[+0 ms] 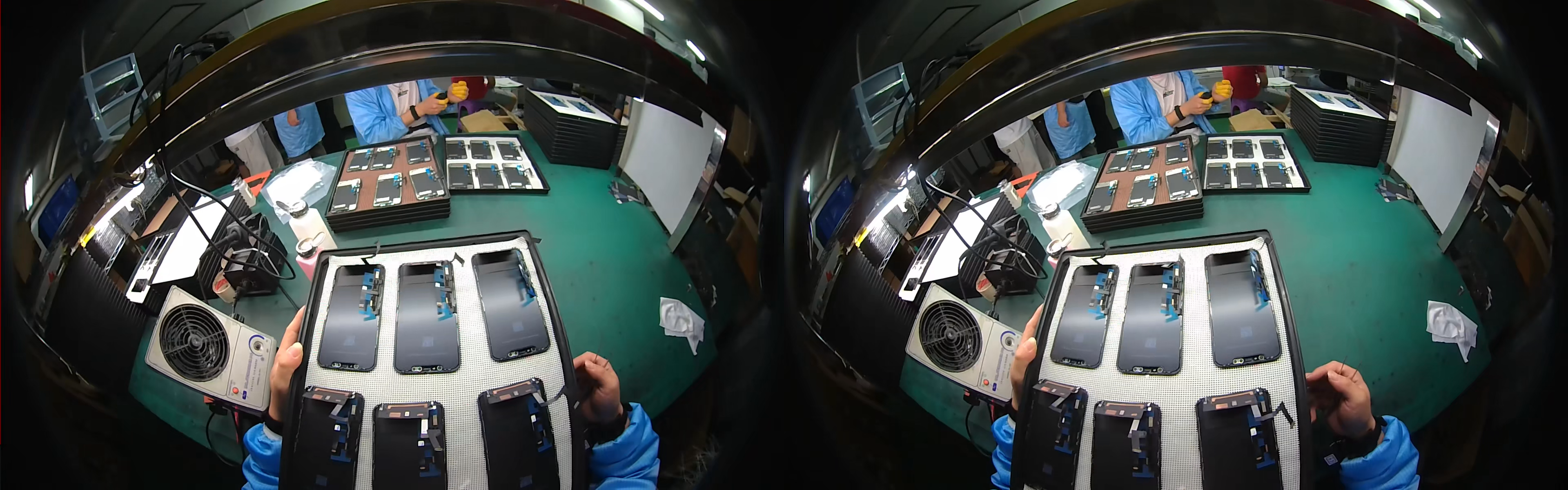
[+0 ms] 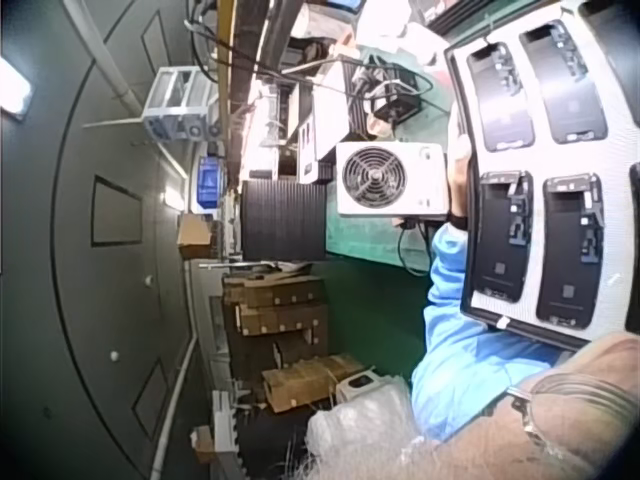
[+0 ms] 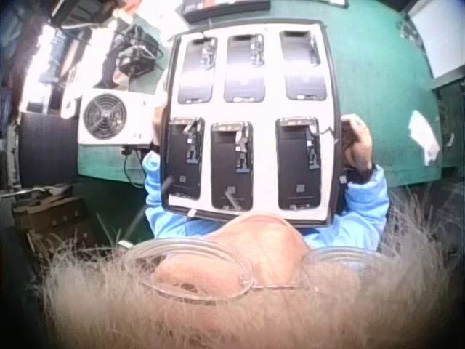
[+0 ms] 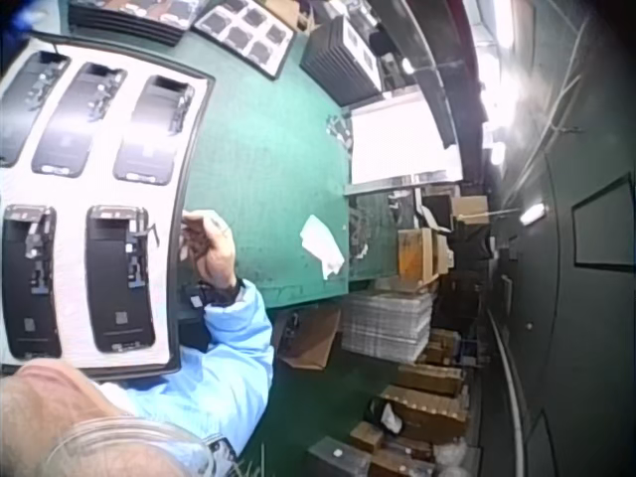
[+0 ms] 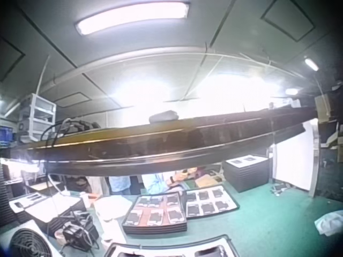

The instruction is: Assembling or repairing smartphone components on a production line.

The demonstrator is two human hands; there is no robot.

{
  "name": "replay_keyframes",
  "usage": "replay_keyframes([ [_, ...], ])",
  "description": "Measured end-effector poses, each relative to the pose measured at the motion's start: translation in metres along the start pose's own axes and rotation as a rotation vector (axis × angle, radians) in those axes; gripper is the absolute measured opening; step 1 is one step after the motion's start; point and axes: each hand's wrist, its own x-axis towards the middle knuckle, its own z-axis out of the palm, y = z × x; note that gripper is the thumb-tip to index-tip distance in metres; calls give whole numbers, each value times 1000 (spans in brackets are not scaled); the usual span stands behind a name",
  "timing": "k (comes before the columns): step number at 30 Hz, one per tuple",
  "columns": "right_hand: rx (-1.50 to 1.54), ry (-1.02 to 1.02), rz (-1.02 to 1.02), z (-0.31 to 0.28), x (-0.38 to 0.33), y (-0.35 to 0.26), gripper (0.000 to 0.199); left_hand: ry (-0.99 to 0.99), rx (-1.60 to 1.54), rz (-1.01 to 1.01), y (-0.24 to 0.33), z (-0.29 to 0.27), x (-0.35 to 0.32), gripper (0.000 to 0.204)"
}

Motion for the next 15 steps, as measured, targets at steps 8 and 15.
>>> replay_keyframes([
  [8,23,-17,7,0,-1,-1,29,28,31,-2,-1,-2,-2,82],
  [15,25,-18,13,-1,-1,0,29,28,-24,-14,-2,1,-1,79],
])
